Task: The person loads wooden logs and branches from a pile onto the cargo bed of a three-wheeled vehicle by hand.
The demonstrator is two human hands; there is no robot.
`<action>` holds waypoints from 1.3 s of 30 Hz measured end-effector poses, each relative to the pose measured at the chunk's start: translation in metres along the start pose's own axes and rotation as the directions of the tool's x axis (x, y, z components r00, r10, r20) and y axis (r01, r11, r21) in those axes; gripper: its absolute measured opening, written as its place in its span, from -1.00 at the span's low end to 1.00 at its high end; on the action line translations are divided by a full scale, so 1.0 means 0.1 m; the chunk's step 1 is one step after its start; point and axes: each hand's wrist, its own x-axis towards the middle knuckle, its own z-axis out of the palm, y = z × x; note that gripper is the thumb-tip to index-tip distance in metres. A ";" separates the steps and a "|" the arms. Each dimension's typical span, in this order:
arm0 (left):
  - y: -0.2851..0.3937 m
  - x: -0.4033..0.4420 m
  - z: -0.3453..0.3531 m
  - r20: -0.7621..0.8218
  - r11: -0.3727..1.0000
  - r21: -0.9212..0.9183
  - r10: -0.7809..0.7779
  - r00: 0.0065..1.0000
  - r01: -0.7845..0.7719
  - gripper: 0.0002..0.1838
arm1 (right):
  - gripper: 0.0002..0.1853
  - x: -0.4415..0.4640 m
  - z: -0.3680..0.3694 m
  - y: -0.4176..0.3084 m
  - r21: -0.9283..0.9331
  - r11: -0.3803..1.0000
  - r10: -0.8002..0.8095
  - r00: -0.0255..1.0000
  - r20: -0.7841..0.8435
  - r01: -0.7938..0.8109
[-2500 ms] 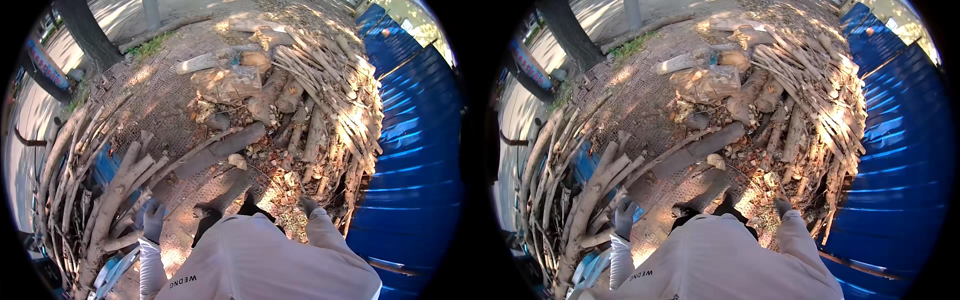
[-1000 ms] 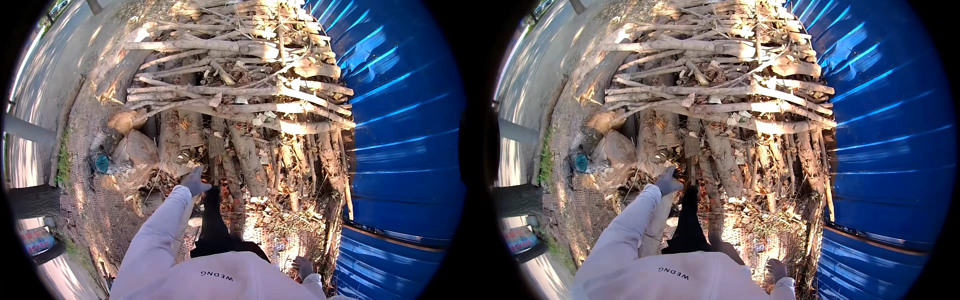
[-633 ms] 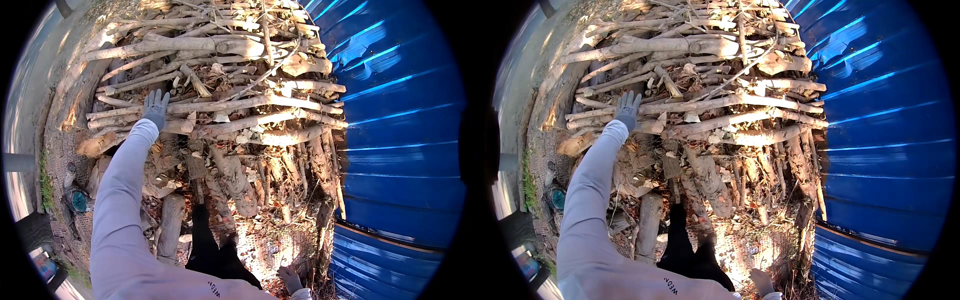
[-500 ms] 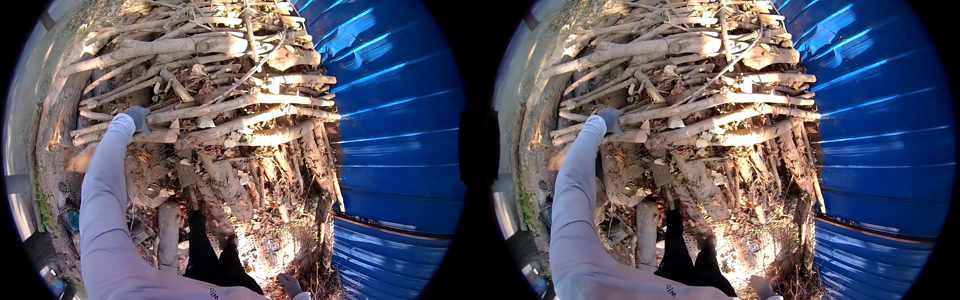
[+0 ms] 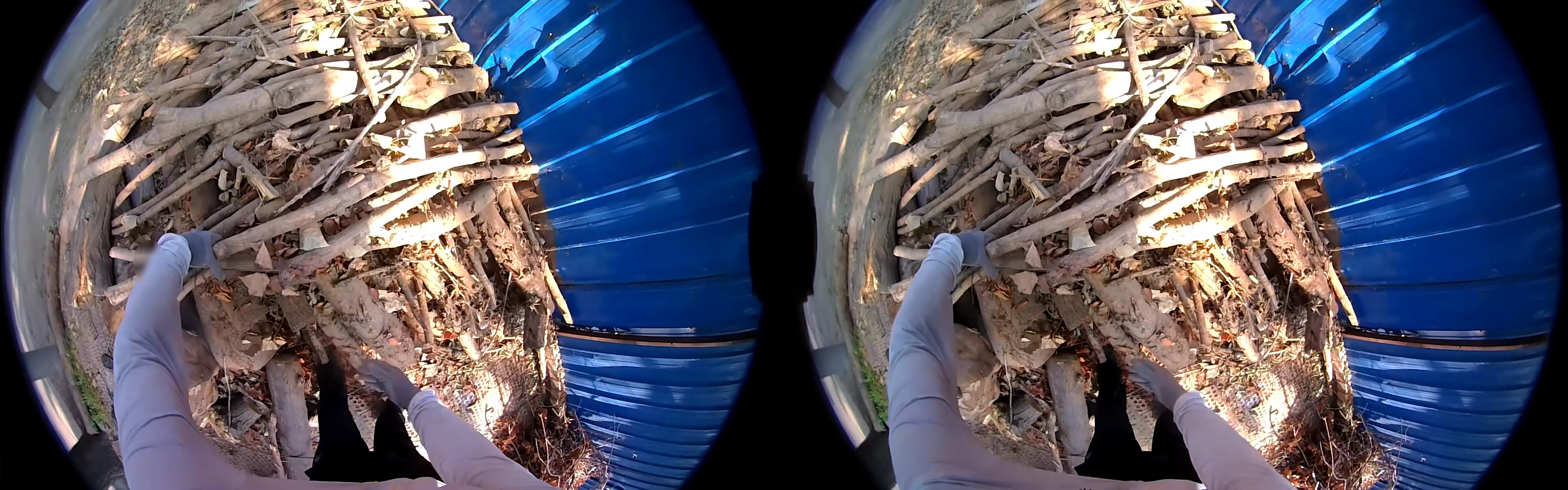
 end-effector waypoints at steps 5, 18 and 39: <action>0.06 0.06 -0.17 0.123 1.000 -0.009 -0.021 0.992 0.022 0.38 | -0.04 1.21 0.87 -0.98 0.450 0.891 -0.183 0.951 0.250 0.053; 0.34 -0.29 0.34 0.343 0.967 -0.247 0.141 0.929 -0.056 0.17 | -0.29 1.15 1.31 -1.39 0.751 0.658 -0.415 0.854 0.313 0.045; 1.57 -1.35 1.63 0.155 0.840 -0.477 0.372 0.915 -0.261 0.46 | -0.18 0.07 0.77 -0.77 0.934 0.265 -0.742 0.567 0.357 -0.241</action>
